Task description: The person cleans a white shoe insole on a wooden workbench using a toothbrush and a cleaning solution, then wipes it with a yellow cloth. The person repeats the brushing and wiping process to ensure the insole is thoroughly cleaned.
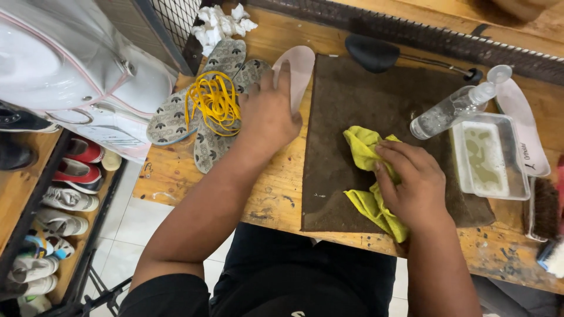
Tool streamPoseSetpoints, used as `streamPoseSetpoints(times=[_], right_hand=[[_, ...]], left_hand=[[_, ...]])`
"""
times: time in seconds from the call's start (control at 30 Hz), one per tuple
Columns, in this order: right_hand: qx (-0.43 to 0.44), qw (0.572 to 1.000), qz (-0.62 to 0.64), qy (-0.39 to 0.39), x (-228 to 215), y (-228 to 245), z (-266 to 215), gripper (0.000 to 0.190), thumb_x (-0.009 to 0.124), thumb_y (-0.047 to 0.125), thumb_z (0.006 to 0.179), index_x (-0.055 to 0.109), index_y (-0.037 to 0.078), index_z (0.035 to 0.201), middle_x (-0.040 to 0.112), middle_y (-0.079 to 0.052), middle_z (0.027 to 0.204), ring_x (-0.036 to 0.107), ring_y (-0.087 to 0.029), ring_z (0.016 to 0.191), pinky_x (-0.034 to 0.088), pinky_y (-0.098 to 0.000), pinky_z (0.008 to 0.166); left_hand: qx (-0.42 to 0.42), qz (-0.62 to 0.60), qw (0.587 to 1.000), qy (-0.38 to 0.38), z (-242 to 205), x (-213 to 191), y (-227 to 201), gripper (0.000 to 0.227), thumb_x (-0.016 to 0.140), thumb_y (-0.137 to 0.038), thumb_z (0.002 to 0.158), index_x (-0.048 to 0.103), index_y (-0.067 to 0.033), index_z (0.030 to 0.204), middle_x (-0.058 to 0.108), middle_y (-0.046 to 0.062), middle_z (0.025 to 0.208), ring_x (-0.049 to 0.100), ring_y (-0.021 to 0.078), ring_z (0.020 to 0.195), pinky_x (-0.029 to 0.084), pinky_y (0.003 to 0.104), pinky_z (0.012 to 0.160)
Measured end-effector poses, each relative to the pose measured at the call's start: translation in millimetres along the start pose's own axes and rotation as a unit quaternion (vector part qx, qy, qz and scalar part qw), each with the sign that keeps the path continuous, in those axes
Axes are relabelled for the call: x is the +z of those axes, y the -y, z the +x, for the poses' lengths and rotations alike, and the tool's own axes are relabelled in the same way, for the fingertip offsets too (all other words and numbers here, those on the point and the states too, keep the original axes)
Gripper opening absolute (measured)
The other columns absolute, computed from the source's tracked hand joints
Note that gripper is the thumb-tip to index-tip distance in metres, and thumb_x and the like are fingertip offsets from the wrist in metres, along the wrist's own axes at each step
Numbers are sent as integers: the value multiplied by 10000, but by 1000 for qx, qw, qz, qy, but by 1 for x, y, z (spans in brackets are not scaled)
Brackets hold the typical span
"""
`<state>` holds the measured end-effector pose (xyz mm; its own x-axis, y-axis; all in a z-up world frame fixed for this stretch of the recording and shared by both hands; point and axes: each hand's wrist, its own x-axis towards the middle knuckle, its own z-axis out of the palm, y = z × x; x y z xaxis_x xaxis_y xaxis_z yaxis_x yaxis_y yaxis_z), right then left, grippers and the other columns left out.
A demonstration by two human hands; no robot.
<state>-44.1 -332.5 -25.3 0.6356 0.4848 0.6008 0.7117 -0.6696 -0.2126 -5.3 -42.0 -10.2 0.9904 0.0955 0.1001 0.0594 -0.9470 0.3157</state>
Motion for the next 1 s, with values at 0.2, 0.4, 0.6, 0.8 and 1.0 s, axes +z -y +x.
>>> streamPoseSetpoints(times=[0.2,0.4,0.6,0.8,1.0], right_hand=[[-33,995,48,-79,-1,-3,2,180,755,10,910,775,40,1086,756,-126,1096,735,-382,970,574,-461,834],[-24,998,5,-56,-1,-4,-2,265,763,180,895,761,118,1152,751,-54,1135,726,-301,1022,544,-428,887],[-40,989,38,-134,-8,-9,1,186,740,165,930,785,57,1076,765,-107,1056,732,-350,891,561,-416,811],[-46,984,48,-168,-25,-24,-2,185,727,124,938,798,2,1057,764,-149,1028,727,-381,864,567,-442,798],[-11,992,-78,-101,-89,-71,-2,231,581,20,1087,760,-115,1143,777,-261,1041,766,-375,930,615,-463,789]], left_hand=[[48,1,997,-60,3,8,6,921,783,-426,829,368,-82,1575,547,188,1368,553,462,1256,403,598,973],[163,-63,982,-70,1,11,3,788,757,-423,885,469,-71,1528,597,193,1332,557,440,1284,400,603,993],[264,-86,957,-90,8,35,8,739,822,-380,809,569,-87,1439,651,154,1244,626,378,1195,453,560,955],[296,-104,948,-53,3,30,3,674,794,-319,859,569,-106,1457,662,128,1217,634,349,1184,428,545,978],[357,-123,923,-70,4,23,2,599,742,-303,904,577,-36,1414,679,196,1236,645,393,1111,450,546,902]])
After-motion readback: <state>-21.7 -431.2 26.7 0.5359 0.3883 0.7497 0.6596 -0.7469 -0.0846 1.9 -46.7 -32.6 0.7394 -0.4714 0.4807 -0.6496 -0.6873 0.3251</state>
